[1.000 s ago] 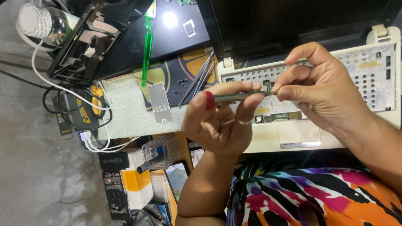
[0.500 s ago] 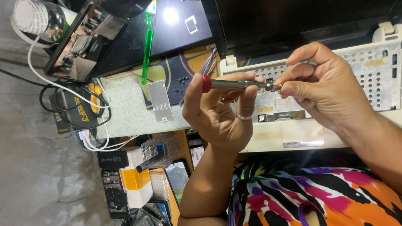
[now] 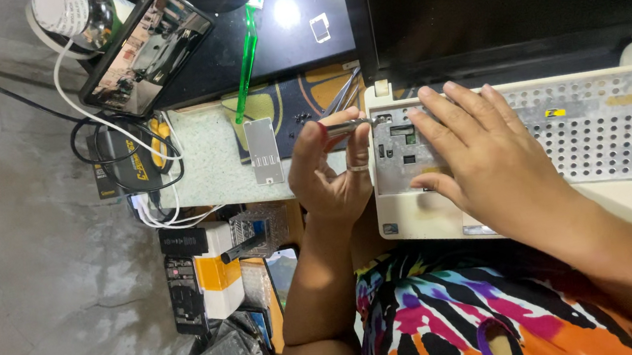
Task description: The person disassembles a white laptop, removes the bottom cover, and uses a screwdriver to remove screws from the internal metal plate. They then reattach the bottom cover and secure it with screws.
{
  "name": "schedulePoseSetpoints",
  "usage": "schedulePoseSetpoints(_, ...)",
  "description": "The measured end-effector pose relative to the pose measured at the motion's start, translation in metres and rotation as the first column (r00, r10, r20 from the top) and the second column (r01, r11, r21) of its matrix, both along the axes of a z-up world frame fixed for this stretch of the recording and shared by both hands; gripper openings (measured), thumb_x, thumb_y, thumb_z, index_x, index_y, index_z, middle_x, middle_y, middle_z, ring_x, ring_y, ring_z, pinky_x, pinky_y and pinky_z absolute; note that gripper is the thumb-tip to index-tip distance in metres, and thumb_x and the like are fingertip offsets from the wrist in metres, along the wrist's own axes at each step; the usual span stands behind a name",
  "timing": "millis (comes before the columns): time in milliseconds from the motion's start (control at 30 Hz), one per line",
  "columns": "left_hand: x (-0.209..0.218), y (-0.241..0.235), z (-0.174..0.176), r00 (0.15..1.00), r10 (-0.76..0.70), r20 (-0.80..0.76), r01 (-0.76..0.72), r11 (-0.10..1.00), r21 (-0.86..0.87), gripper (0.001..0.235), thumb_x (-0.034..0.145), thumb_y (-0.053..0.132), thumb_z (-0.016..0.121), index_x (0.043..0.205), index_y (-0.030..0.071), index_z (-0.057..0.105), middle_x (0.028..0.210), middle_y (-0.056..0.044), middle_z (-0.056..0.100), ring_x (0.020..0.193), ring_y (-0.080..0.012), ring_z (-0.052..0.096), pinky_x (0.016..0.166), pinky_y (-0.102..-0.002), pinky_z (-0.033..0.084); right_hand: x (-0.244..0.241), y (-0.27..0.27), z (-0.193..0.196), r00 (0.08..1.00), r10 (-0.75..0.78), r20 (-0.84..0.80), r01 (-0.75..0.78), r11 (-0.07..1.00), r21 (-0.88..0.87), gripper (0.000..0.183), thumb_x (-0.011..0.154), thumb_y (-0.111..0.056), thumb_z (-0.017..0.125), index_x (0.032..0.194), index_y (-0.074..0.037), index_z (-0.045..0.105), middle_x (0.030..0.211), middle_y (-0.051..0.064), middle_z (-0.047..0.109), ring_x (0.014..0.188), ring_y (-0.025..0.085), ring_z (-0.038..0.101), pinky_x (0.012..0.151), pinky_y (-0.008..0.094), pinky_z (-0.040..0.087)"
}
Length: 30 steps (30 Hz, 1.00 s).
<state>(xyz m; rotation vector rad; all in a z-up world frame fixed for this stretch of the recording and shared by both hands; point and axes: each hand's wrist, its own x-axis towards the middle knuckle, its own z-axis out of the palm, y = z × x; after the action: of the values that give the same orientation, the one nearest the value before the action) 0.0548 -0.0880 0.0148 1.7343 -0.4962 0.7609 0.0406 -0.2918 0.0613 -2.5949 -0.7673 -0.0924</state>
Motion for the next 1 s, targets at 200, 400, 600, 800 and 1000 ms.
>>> schedulePoseSetpoints(200, 0.002, 0.0, -0.004, 1.0, -0.005, 0.02, 0.002, 0.991, 0.136, 0.068, 0.102, -0.005, 0.071, 0.154, 0.018, 0.034, 0.118, -0.02, 0.07, 0.101, -0.024, 0.075, 0.079, -0.03, 0.067, -0.002, 0.004, 0.001, 1.0, -0.012, 0.018, 0.014, 0.996, -0.083, 0.079, 0.078, -0.049, 0.072, 0.14, -0.001, 0.057, 0.15, 0.019, 0.051, 0.141, 0.038, 0.044, 0.117, 0.056, 0.033)
schedulePoseSetpoints(400, 0.004, -0.002, 0.001, 0.997, 0.004, 0.079, -0.021, 0.975, 0.222, 0.068, 0.1, -0.006, 0.073, 0.151, 0.016, 0.033, 0.115, -0.019, 0.069, 0.097, -0.0257, 0.075, 0.076, -0.031, 0.065, -0.002, 0.006, 0.003, 1.0, -0.017, 0.018, 0.018, 0.998, -0.064, 0.079, 0.077, -0.048, 0.074, 0.14, -0.002, 0.058, 0.149, 0.019, 0.052, 0.14, 0.039, 0.044, 0.115, 0.058, 0.034)
schedulePoseSetpoints(600, 0.008, -0.003, 0.004, 0.995, 0.013, 0.099, -0.038, 0.968, 0.249, 0.066, 0.1, -0.005, 0.074, 0.149, 0.014, 0.034, 0.114, -0.018, 0.069, 0.095, -0.0265, 0.075, 0.073, -0.032, 0.064, -0.001, 0.006, 0.003, 1.0, -0.011, 0.019, 0.012, 0.999, -0.053, 0.08, 0.077, -0.047, 0.074, 0.14, 0.0, 0.058, 0.15, 0.02, 0.052, 0.14, 0.039, 0.045, 0.115, 0.058, 0.035)
schedulePoseSetpoints(800, 0.007, -0.003, 0.004, 0.994, 0.021, 0.11, -0.051, 0.96, 0.274, 0.065, 0.1, -0.006, 0.074, 0.148, 0.013, 0.035, 0.114, -0.018, 0.069, 0.096, -0.0278, 0.075, 0.073, -0.034, 0.064, -0.001, 0.005, 0.003, 1.0, -0.009, 0.027, 0.01, 0.999, -0.053, 0.079, 0.077, -0.047, 0.075, 0.139, 0.0, 0.059, 0.149, 0.021, 0.052, 0.139, 0.039, 0.046, 0.115, 0.058, 0.035)
schedulePoseSetpoints(1000, 0.009, -0.005, 0.006, 0.993, -0.002, 0.12, -0.033, 0.957, 0.287, 0.062, 0.1, -0.005, 0.074, 0.146, 0.012, 0.037, 0.114, -0.017, 0.069, 0.099, -0.0295, 0.075, 0.077, -0.033, 0.066, -0.001, 0.005, 0.003, 0.999, -0.006, 0.032, 0.008, 0.998, -0.066, 0.079, 0.078, -0.047, 0.074, 0.139, 0.0, 0.059, 0.149, 0.021, 0.052, 0.14, 0.039, 0.046, 0.115, 0.058, 0.036)
